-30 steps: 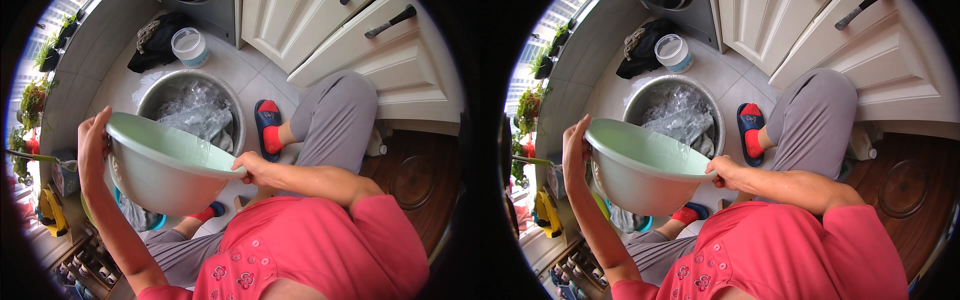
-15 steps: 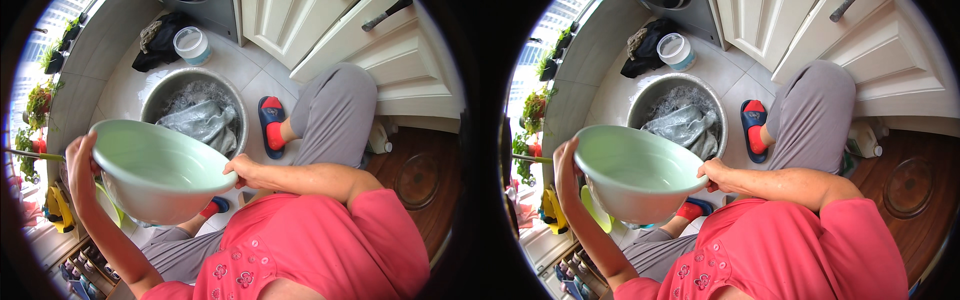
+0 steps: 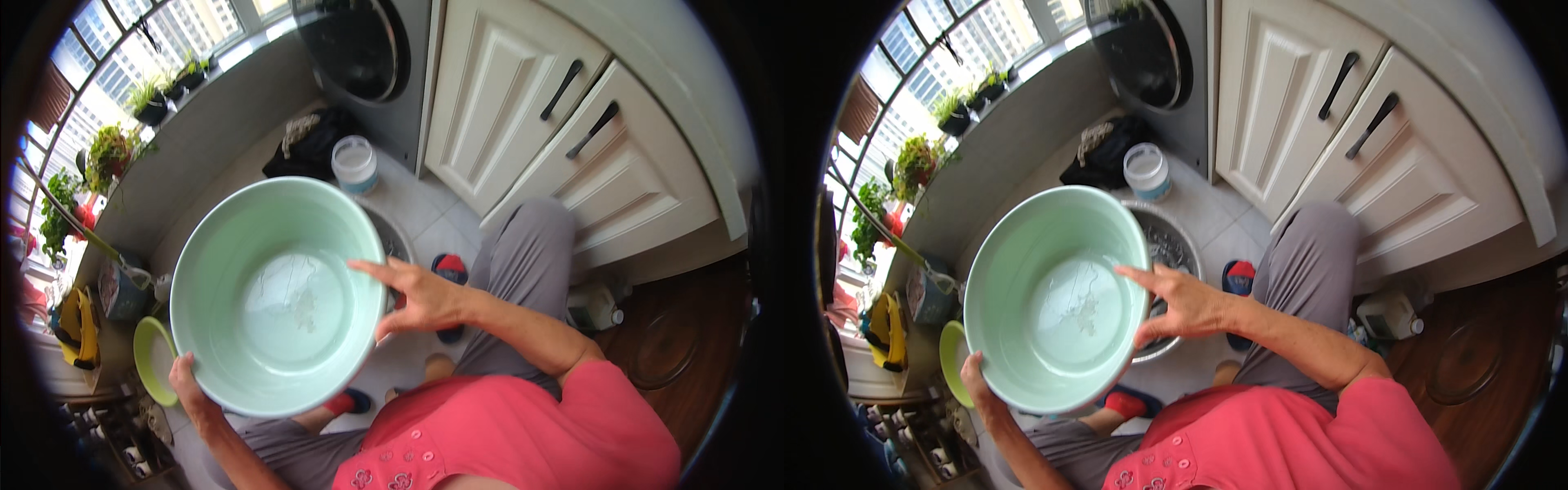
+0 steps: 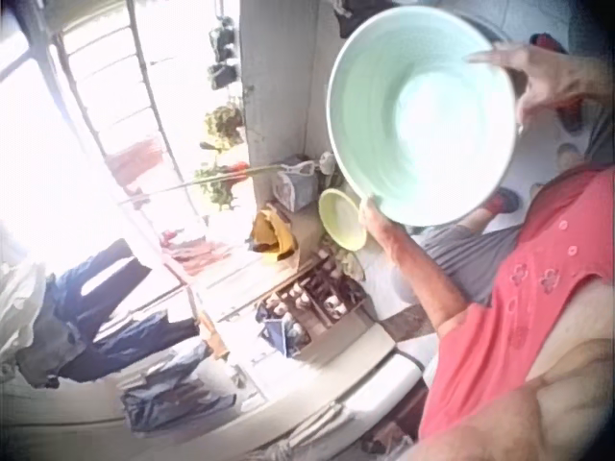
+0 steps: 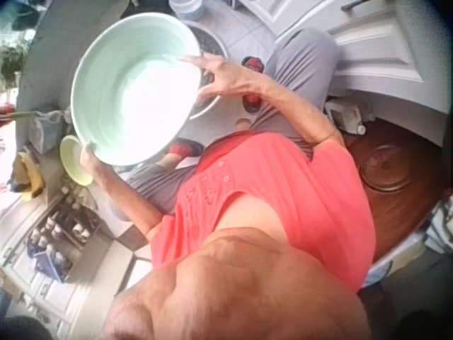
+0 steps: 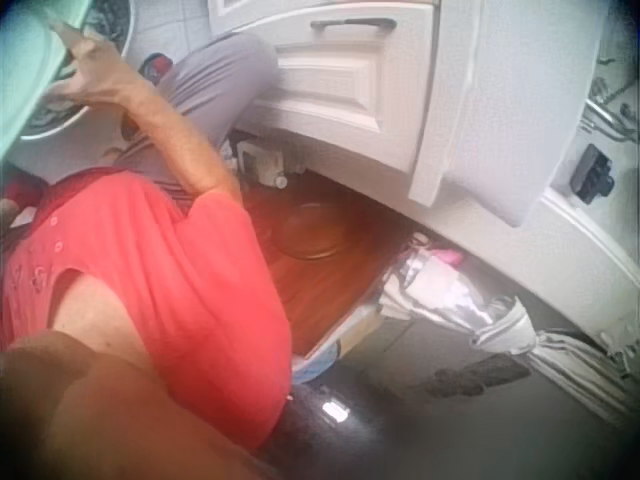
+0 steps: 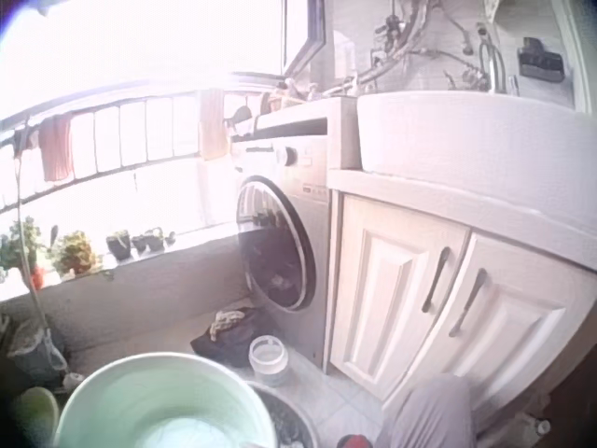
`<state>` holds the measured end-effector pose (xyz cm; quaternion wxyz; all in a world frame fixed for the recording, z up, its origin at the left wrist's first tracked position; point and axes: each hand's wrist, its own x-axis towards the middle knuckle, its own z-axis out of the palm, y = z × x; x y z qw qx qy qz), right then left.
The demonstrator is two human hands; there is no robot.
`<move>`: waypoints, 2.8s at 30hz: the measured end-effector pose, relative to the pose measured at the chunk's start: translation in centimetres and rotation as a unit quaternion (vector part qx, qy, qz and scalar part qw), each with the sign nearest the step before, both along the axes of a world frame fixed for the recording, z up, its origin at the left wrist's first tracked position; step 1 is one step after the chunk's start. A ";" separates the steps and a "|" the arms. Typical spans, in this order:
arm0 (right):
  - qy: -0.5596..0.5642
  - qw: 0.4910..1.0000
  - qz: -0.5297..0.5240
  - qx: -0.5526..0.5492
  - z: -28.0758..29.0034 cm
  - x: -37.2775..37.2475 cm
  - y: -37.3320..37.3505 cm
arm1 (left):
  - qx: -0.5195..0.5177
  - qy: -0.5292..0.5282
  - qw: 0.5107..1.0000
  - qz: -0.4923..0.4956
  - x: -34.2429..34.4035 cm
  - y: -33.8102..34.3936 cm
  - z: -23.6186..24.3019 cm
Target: The person sits on the floor and handles laundry, moving clothes between basins. They fill a green basin with water from the sink and pour it into a metal basin containing clothes, then agitate the clothes by hand.
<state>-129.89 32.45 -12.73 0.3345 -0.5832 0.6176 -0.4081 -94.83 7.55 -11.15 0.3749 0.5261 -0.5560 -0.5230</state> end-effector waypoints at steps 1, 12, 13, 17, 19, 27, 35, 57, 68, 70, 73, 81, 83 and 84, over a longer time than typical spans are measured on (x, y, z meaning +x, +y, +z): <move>0.045 0.996 0.038 -0.070 0.3 -0.7 0.3 | -0.011 0.027 1.000 -0.002 -0.2 0.2 0.6; 0.251 0.901 -0.180 -0.305 17.0 -5.1 1.3 | -0.075 0.344 0.927 -0.132 -6.8 -0.8 6.2; 0.267 0.885 -0.196 -0.328 19.3 -6.1 1.5 | -0.105 0.334 0.929 -0.121 -7.6 -0.9 6.0; 0.173 0.834 -0.290 -0.436 26.7 -10.2 3.1 | -0.085 0.231 0.959 -0.142 -10.6 -0.8 3.6; 0.203 0.800 -0.302 -0.477 30.5 -10.9 2.8 | -0.058 0.220 0.968 -0.110 -9.8 -0.6 -1.1; 0.336 0.670 -0.483 -0.453 41.6 -18.2 6.3 | 0.078 0.184 0.973 -0.118 -9.2 2.1 -3.9; 0.231 0.654 -0.625 -0.358 44.7 -21.7 10.2 | 0.070 0.159 0.975 -0.136 -8.6 1.4 -3.4; 0.583 0.568 -0.544 0.204 54.3 -31.3 21.2 | 0.080 0.087 0.984 -0.133 -7.8 0.9 -7.4; 0.596 0.504 -0.568 0.262 51.6 -36.7 21.1 | 0.112 0.102 0.980 -0.127 -6.7 1.4 -8.3; 0.641 0.486 -0.563 0.192 51.2 -37.3 22.9 | 0.111 0.097 0.981 -0.124 -7.5 1.8 -7.5; 0.603 0.506 -0.572 0.232 51.6 -36.5 22.5 | 0.115 0.100 0.981 -0.122 -7.3 2.0 -7.4; 0.612 0.491 -0.573 0.236 50.5 -36.8 23.0 | 0.109 0.125 0.978 -0.125 -7.5 2.0 -7.6; 0.593 0.495 -0.591 0.232 50.4 -35.3 22.4 | 0.108 0.133 0.979 -0.113 -7.4 2.4 -7.3; 0.598 0.492 -0.591 0.226 50.4 -35.7 23.0 | 0.110 0.133 0.978 -0.118 -7.5 2.3 -7.3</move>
